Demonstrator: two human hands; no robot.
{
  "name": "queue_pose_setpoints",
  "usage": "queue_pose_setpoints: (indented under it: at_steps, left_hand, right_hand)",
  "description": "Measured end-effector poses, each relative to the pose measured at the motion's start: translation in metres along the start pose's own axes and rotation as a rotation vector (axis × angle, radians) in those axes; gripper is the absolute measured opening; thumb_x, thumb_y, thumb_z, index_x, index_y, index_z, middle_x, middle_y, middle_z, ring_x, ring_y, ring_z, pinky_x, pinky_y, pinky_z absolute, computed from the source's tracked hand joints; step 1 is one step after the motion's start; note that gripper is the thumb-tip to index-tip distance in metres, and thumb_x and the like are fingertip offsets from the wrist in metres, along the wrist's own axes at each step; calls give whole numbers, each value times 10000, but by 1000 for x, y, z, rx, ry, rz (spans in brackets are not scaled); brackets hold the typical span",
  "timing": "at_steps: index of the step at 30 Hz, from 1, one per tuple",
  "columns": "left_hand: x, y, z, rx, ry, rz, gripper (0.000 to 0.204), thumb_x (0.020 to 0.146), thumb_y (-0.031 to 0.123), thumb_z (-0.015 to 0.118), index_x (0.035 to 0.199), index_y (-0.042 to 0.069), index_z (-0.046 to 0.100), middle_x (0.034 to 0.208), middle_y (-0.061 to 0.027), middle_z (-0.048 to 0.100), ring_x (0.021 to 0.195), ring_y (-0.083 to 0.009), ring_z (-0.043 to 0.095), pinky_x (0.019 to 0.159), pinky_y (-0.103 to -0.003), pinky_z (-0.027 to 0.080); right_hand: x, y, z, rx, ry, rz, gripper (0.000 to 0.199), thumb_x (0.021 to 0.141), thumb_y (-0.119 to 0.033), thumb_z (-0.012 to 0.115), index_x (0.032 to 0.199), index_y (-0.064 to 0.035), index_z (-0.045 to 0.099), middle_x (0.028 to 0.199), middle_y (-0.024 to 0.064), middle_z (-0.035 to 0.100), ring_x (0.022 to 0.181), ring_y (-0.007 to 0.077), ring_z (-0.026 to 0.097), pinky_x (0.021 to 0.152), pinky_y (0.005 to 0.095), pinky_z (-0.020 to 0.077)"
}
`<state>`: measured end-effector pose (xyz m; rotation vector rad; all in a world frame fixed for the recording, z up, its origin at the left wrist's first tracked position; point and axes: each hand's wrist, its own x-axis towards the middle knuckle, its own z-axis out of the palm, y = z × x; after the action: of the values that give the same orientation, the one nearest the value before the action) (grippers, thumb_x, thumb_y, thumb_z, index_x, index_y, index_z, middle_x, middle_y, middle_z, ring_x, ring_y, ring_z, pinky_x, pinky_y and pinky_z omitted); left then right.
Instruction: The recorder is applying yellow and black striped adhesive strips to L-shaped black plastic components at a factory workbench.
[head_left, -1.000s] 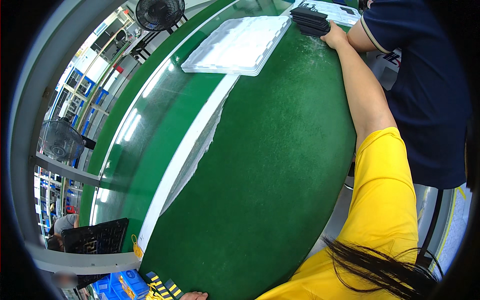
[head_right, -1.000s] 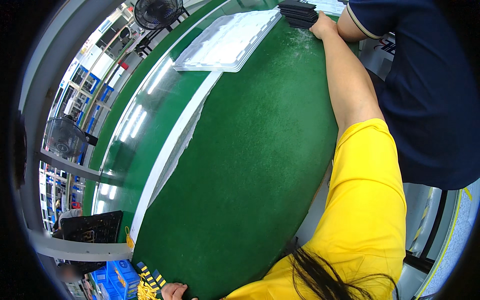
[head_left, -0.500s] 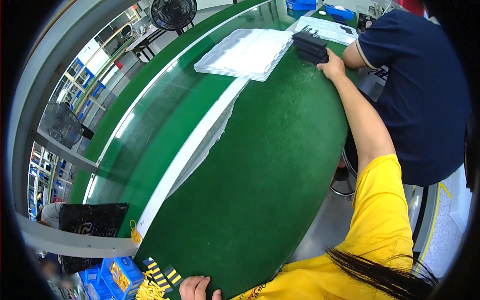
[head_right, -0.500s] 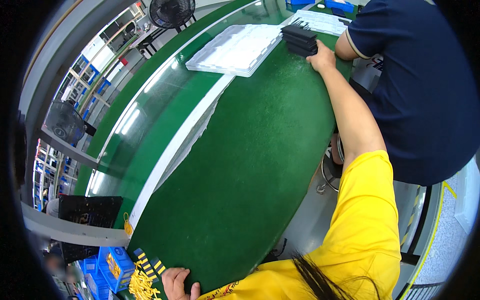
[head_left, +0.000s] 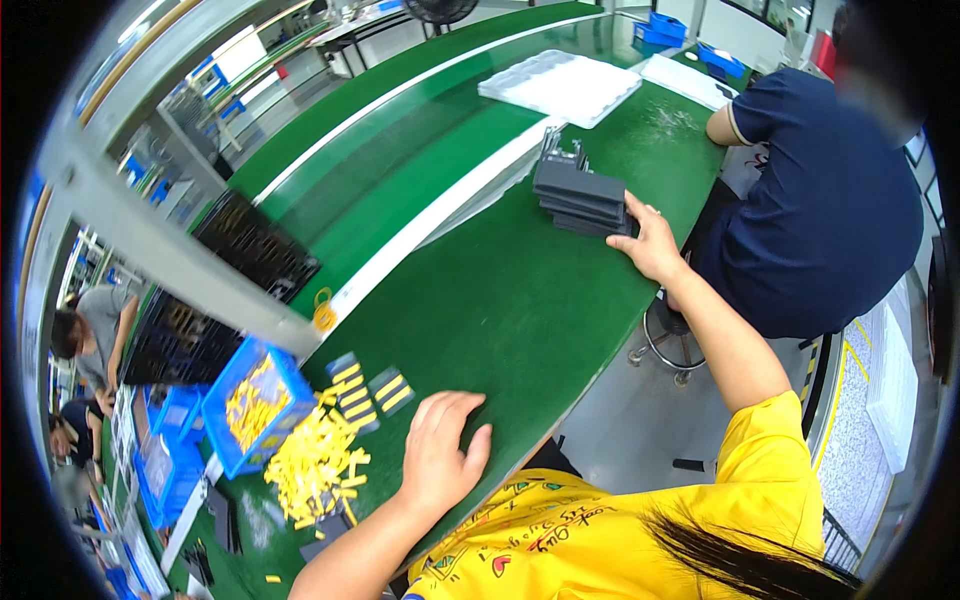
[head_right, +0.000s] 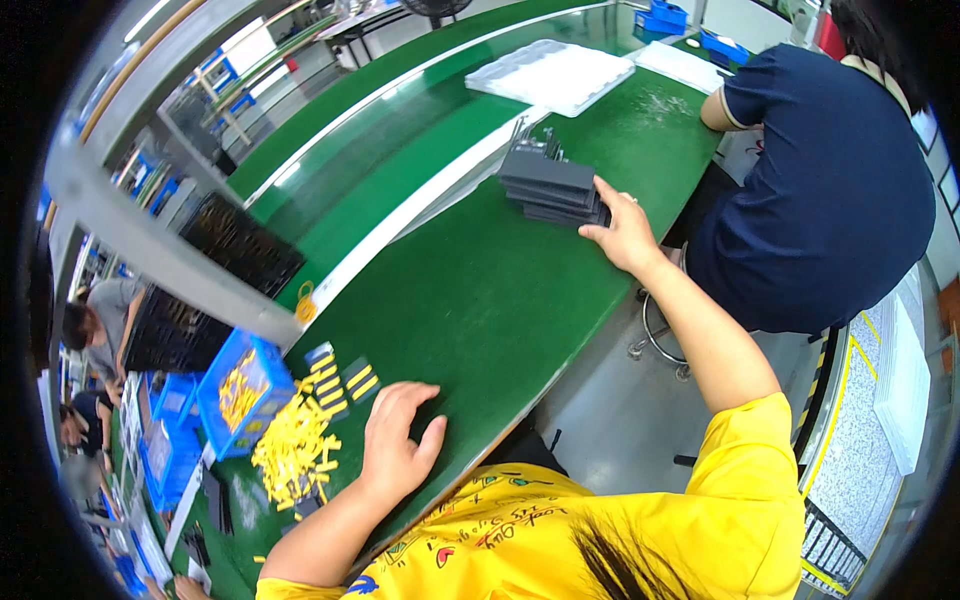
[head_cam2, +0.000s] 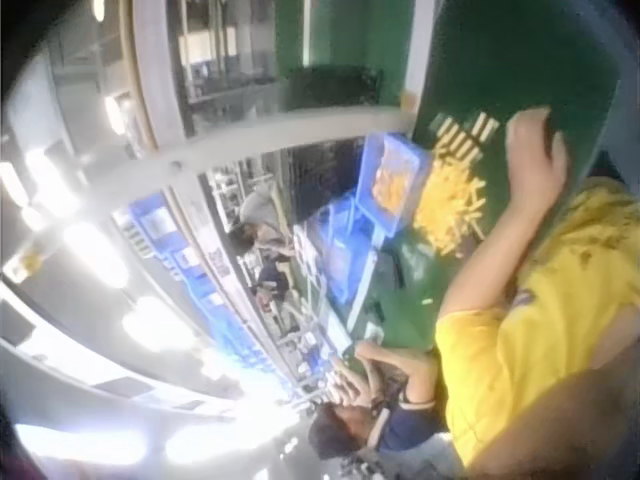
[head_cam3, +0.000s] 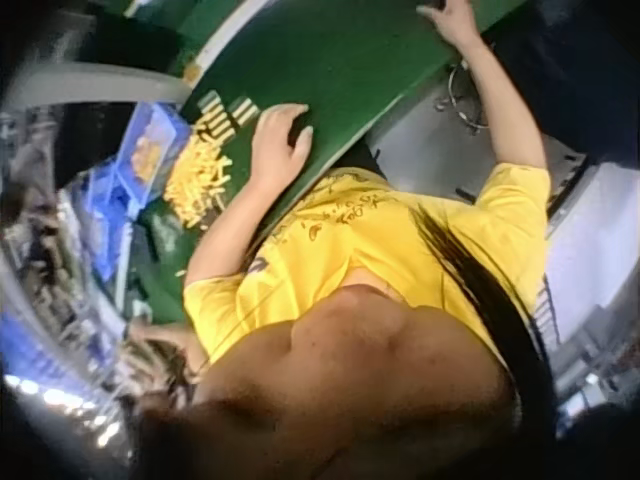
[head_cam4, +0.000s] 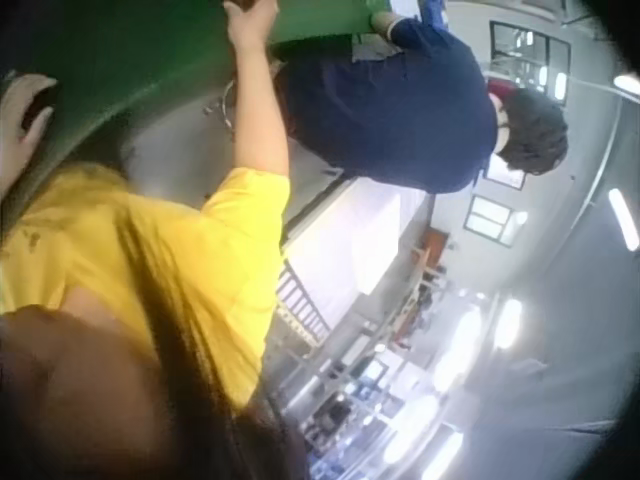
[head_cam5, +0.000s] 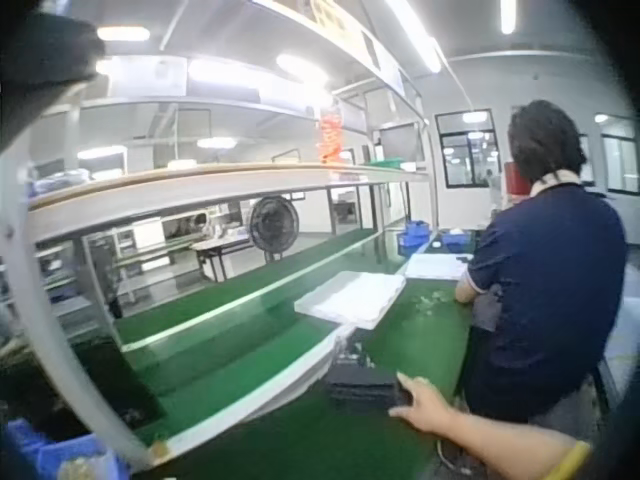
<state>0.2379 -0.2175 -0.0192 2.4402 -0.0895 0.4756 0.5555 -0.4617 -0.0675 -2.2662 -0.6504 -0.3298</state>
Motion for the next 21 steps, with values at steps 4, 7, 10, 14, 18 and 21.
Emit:
queue_pose_setpoints:
  at_steps: [4,7,10,14,18,21]
  left_hand:
    - [-13,10,-19,-144,-1,-118,329,748,78,655,1063,28,572,991,-140,607,951,-322,580,843,-404,469]
    - [-31,9,-32,-352,-22,-313,304,785,70,646,1077,33,571,959,-102,621,923,-231,612,786,-328,489]
    - [-50,0,-43,-452,-32,-330,288,812,45,639,1091,26,570,951,-78,629,892,-154,611,757,-264,484]
    - [-61,-6,-55,-620,-115,-446,261,844,21,626,1098,11,568,954,-53,622,873,-98,586,757,-228,476]
    - [-79,-1,-64,-731,-179,-469,256,856,33,619,1105,8,568,959,-48,621,865,-83,576,752,-219,469]
    - [-95,3,-73,-771,-193,-474,260,859,39,615,1113,12,567,965,-56,624,855,-83,575,747,-218,468]
  right_hand:
    - [-33,-59,13,96,-127,-61,793,660,-70,772,1366,-44,411,1120,188,566,1060,321,533,955,362,409]
    - [-44,-83,18,149,-211,-168,812,650,-58,772,1372,-42,400,1112,170,570,1031,309,534,946,361,408]
    - [-49,-91,20,135,-334,-146,807,645,0,756,1369,-28,400,1225,152,554,1138,287,504,1014,354,353]
    - [-39,-87,16,313,-463,-163,829,642,47,737,1385,-33,379,1239,115,556,1130,229,507,1009,316,360]
    - [-19,-104,11,372,-625,-100,852,634,129,698,1398,-47,365,1284,81,538,1163,179,485,1032,291,338]
    - [-6,-116,9,254,-689,-142,887,621,146,694,1409,-94,363,1278,80,542,1156,183,492,1018,291,356]
